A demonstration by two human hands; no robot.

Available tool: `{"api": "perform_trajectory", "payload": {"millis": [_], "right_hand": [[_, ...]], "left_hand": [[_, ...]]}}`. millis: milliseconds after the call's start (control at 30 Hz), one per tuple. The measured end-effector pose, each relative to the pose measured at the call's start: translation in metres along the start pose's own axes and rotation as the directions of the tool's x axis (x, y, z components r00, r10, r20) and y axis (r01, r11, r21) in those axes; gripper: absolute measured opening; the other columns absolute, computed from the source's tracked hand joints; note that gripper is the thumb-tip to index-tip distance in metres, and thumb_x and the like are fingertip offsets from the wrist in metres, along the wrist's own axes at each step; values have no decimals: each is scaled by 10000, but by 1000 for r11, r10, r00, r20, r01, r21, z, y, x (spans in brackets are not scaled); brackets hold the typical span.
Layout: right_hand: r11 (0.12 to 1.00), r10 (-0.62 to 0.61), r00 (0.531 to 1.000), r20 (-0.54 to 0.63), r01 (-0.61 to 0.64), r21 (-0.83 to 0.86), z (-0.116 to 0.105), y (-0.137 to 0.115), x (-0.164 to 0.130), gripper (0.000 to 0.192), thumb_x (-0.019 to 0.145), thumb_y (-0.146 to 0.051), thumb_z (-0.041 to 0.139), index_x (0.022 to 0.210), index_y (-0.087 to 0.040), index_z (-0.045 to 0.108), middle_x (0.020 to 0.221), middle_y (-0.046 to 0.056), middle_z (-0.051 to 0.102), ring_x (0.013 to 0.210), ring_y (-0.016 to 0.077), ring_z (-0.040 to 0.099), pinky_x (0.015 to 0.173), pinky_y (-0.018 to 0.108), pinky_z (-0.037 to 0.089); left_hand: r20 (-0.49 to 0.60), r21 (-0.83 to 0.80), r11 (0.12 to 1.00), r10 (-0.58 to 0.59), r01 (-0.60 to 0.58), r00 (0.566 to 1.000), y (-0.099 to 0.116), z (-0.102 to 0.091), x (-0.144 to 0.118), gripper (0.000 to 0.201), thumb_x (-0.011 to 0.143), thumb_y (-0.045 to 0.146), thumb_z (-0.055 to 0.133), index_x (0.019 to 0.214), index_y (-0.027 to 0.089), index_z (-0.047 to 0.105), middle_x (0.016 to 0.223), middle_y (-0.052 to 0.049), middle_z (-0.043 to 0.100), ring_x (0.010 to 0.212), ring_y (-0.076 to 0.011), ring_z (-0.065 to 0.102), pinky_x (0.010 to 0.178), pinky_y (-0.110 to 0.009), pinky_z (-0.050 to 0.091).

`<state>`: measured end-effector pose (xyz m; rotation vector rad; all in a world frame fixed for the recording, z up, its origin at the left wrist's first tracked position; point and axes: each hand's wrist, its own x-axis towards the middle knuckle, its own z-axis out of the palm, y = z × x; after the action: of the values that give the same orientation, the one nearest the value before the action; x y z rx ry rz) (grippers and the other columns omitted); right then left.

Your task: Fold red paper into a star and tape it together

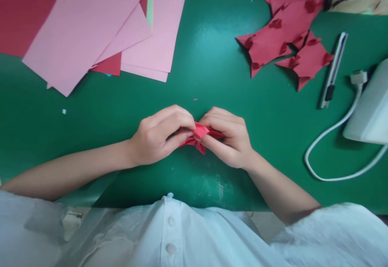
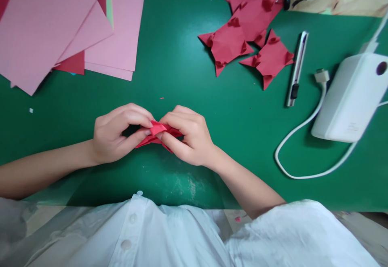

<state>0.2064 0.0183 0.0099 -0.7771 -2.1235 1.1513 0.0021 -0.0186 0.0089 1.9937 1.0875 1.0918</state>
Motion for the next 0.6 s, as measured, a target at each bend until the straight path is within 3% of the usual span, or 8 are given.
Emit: {"api": "perform_trajectory", "payload": {"millis": [333,600], "right_hand": [[999,-31,995,99,34,-27,-3,3,1,166,959,-171,536,801,-193,582,685,14,640,649,135,527,655,297,442],[994,-62,992,110,71,-84,-1,2,2,189,949,-170,554,767,-213,523,649,-15,585,621,132,488,642,290,421]], "left_hand": [[74,9,999,49,-50,996,-2,-11,9,35,920,185,686,935,195,716,897,4,786,830,-71,743,773,-145,589],[65,57,997,45,-49,997,-2,-9,6,26,924,183,685,926,179,710,891,-15,789,813,-70,740,760,-145,582]]}}
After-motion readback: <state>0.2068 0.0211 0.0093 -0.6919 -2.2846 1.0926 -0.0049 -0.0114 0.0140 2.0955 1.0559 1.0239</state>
